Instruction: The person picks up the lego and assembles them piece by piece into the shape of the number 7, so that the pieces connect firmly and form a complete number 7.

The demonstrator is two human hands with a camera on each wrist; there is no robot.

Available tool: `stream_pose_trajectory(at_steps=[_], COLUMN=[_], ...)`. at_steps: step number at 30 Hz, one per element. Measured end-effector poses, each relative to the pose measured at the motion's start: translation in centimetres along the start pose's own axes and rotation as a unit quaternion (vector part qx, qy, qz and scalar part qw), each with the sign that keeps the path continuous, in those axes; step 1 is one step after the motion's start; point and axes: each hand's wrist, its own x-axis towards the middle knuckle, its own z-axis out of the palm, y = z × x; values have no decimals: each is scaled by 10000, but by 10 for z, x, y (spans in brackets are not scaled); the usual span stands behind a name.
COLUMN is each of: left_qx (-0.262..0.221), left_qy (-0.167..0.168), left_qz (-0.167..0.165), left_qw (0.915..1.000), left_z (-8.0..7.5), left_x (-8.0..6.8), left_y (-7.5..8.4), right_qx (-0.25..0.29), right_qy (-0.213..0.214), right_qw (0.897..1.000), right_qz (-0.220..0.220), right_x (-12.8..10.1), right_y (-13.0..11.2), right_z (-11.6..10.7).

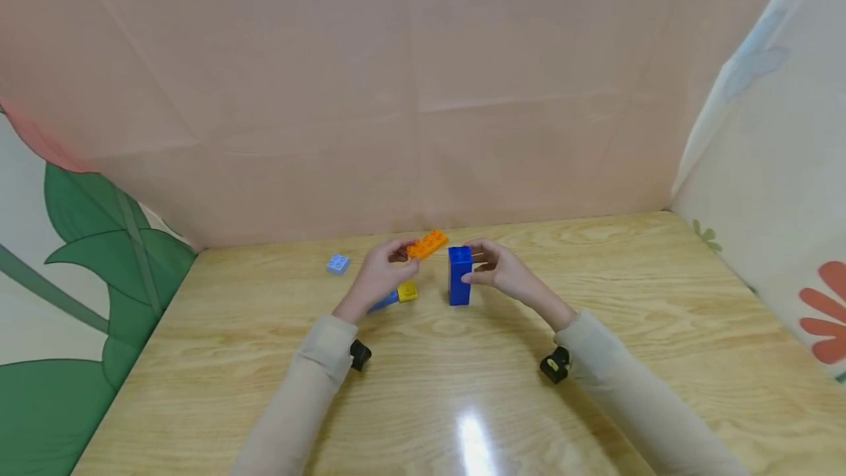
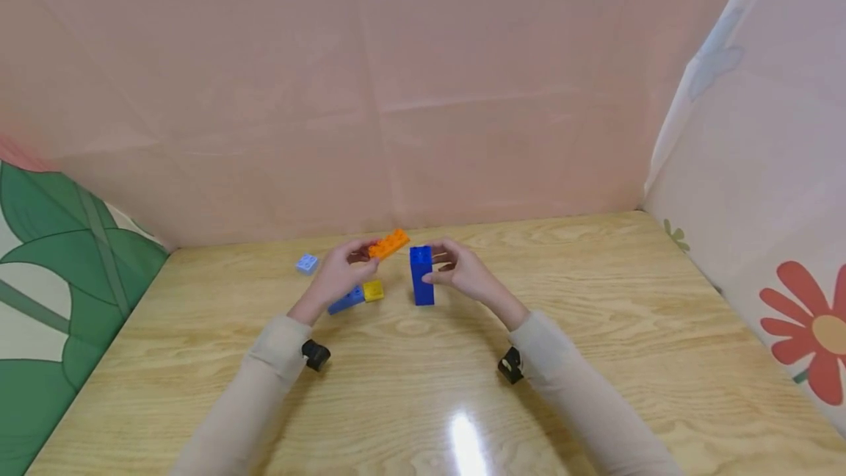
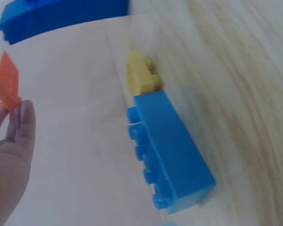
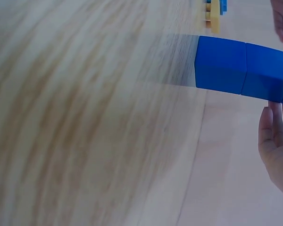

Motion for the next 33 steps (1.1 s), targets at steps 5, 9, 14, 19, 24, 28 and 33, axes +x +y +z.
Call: stream_pose_trajectory(at_steps=[5,9,14,19,24,28,33], left_qx=[-123,62,164,65,173,381,705], left_qy=[-64,-140,-225,-334,-444,-401,-245], left_qz=[209,551,855,1041,1275,1504,1700], left_qw=[9997,9984,9959,9940,9907,9871,9826], left_z=[-3,-2,0,3,5,6,10], left_x=[0,1,1,1,0,-1,-3], left_y=[3,5,9,10,11,13,12], right_qx=[83,97,112,-215,-259,-433,-542], right_qy=[-93,-64,113,433,553,678,772], right_qw=[9999,9994,9966,9905,9866,9850,9836], right_qz=[-95,-323,-809,-1291,-1516,-1528,-1534], right_x=[0,1,0,-1,0,0,-1], right_y=[3,4,0,-5,-6,-6,-7], right_z=[-2,-4,-6,-4,-1,0,1])
